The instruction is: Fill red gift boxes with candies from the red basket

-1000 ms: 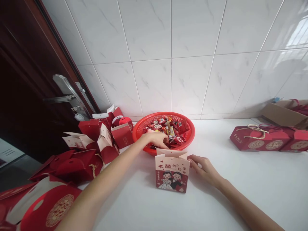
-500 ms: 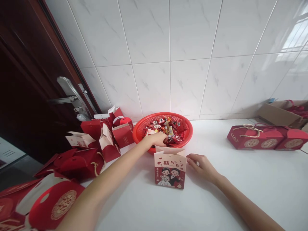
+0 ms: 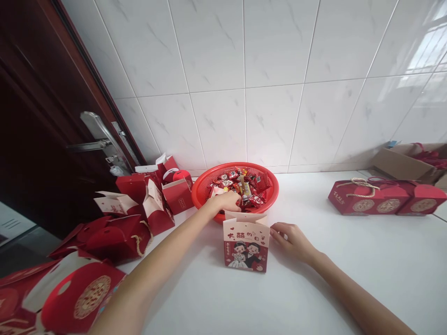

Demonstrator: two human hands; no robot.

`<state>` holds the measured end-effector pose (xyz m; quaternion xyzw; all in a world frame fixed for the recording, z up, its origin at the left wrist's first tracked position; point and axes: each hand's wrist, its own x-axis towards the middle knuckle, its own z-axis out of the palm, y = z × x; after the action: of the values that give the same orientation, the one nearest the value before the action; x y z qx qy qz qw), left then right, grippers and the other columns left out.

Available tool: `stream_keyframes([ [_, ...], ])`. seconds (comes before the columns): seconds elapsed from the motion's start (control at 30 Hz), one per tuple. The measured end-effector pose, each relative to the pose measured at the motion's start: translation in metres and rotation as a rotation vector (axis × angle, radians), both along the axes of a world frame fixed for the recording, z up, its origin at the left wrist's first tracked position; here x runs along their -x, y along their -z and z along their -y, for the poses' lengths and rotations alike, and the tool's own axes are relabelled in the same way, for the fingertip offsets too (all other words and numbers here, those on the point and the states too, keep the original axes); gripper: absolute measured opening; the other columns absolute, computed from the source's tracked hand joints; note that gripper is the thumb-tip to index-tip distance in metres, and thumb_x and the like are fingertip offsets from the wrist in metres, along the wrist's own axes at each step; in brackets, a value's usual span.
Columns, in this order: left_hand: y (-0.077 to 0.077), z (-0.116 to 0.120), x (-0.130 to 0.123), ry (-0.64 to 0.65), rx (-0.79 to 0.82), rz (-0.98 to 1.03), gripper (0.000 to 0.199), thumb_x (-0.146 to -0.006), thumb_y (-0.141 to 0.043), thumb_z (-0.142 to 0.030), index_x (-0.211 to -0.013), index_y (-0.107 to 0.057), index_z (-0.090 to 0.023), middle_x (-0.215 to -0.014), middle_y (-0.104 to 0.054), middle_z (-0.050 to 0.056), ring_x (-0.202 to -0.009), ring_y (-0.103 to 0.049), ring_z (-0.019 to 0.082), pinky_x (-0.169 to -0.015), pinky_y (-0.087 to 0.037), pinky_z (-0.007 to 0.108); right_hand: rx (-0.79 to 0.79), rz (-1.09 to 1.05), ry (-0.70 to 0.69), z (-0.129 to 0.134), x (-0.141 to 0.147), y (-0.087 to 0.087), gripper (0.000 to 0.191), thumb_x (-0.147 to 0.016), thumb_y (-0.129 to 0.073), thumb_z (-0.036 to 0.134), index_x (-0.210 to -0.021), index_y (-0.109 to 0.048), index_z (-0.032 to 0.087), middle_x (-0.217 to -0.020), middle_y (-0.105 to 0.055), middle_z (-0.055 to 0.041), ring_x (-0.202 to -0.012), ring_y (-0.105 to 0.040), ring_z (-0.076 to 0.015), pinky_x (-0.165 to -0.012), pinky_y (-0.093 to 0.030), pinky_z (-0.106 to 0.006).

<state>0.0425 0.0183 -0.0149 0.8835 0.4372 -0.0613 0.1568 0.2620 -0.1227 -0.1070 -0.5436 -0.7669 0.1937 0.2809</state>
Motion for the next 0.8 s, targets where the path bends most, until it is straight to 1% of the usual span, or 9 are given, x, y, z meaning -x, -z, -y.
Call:
stream_keyframes([
  [0.07, -0.0003, -0.0002, 0.0006, -0.012, -0.001, 0.011, 0.01, -0.064, -0.066, -0.023, -0.06, -0.057, -0.021, -0.072, -0.069, 0.006, -0.071, -0.062, 0.024, -0.062, -0.041, 0.029, 0.0, 0.002, 0.002, 0.0, 0.0003, 0.0002, 0.045, -0.101, -0.033, 0.045, -0.071, -0.058, 0.022, -0.073, -0.068, -0.0057, -0.064, -0.057, -0.018, -0.061, -0.042, -0.031],
  [0.13, 0.0001, -0.0009, 0.0015, -0.013, 0.014, 0.009, 0.013, -0.061, -0.069, -0.024, -0.059, -0.056, -0.022, -0.071, -0.069, 0.005, -0.071, -0.062, 0.024, -0.062, -0.041, 0.029, -0.002, 0.007, -0.001, -0.0001, 0.0005, 0.0002, 0.044, -0.101, -0.033, 0.044, -0.071, -0.057, 0.022, -0.073, -0.068, -0.0056, -0.064, -0.057, -0.018, -0.061, -0.042, -0.031],
  [0.23, 0.0022, -0.0032, 0.0031, -0.02, 0.044, -0.012, 0.019, -0.054, -0.073, -0.025, -0.057, -0.054, -0.022, -0.07, -0.068, 0.005, -0.07, -0.061, 0.025, -0.062, -0.042, 0.03, -0.002, 0.014, -0.007, -0.0003, 0.0009, -0.0002, 0.042, -0.099, -0.033, 0.041, -0.07, -0.056, 0.022, -0.073, -0.068, -0.0059, -0.064, -0.057, -0.018, -0.062, -0.042, -0.031],
  [0.33, 0.0047, -0.0065, 0.0046, -0.038, 0.07, -0.027, 0.02, -0.051, -0.073, -0.024, -0.056, -0.053, -0.022, -0.07, -0.068, 0.006, -0.07, -0.061, 0.026, -0.063, -0.042, 0.031, 0.0, 0.022, -0.007, -0.0003, 0.001, -0.0009, 0.04, -0.098, -0.033, 0.039, -0.07, -0.055, 0.022, -0.073, -0.068, -0.0066, -0.064, -0.057, -0.0182, -0.062, -0.042, -0.031],
  [0.4, 0.0062, -0.0084, 0.0053, -0.052, 0.089, -0.032, 0.02, -0.05, -0.072, -0.022, -0.052, -0.052, -0.022, -0.065, -0.065, 0.005, -0.068, -0.061, 0.025, -0.063, -0.042, 0.031, -0.001, 0.024, -0.009, -0.0001, 0.0009, -0.0011, 0.04, -0.098, -0.033, 0.038, -0.07, -0.056, 0.022, -0.073, -0.069, -0.0066, -0.064, -0.057, -0.0183, -0.062, -0.042, -0.031],
  [0.5, 0.0077, -0.0094, 0.0057, -0.058, 0.115, -0.014, 0.023, -0.05, -0.07, -0.019, -0.045, -0.048, -0.022, -0.051, -0.055, 0.001, -0.06, -0.057, 0.023, -0.061, -0.04, 0.031, -0.004, 0.026, -0.01, 0.0003, 0.0007, -0.0005, 0.04, -0.098, -0.034, 0.037, -0.07, -0.057, 0.022, -0.073, -0.068, -0.0063, -0.064, -0.057, -0.0181, -0.061, -0.043, -0.031],
  [0.67, 0.0076, -0.0065, 0.0057, -0.042, 0.124, 0.113, 0.033, -0.052, -0.068, -0.017, -0.037, -0.039, -0.022, -0.038, -0.04, -0.003, -0.05, -0.046, 0.018, -0.055, -0.033, 0.03, -0.015, 0.028, -0.011, -0.0001, 0.0004, 0.0008, 0.04, -0.099, -0.035, 0.036, -0.069, -0.057, 0.022, -0.072, -0.068, -0.0059, -0.063, -0.057, -0.0179, -0.061, -0.043, -0.031],
  [0.73, 0.0062, -0.0053, 0.0066, -0.047, 0.118, 0.193, 0.034, -0.053, -0.067, -0.017, -0.036, -0.038, -0.022, -0.037, -0.039, -0.003, -0.047, -0.043, 0.016, -0.053, -0.031, 0.029, -0.014, 0.025, -0.012, -0.0001, 0.0004, 0.0006, 0.04, -0.099, -0.035, 0.036, -0.069, -0.057, 0.022, -0.072, -0.068, -0.0059, -0.063, -0.057, -0.018, -0.061, -0.043, -0.031],
  [0.8, 0.0037, -0.0047, 0.0082, -0.061, 0.119, 0.289, 0.028, -0.055, -0.065, -0.018, -0.038, -0.044, -0.022, -0.039, -0.044, -0.003, -0.046, -0.043, 0.015, -0.052, -0.031, 0.029, -0.01, 0.021, -0.009, 0.0001, 0.0004, 0.0001, 0.039, -0.099, -0.036, 0.036, -0.069, -0.057, 0.022, -0.072, -0.068, -0.0058, -0.063, -0.057, -0.0181, -0.061, -0.042, -0.031],
])
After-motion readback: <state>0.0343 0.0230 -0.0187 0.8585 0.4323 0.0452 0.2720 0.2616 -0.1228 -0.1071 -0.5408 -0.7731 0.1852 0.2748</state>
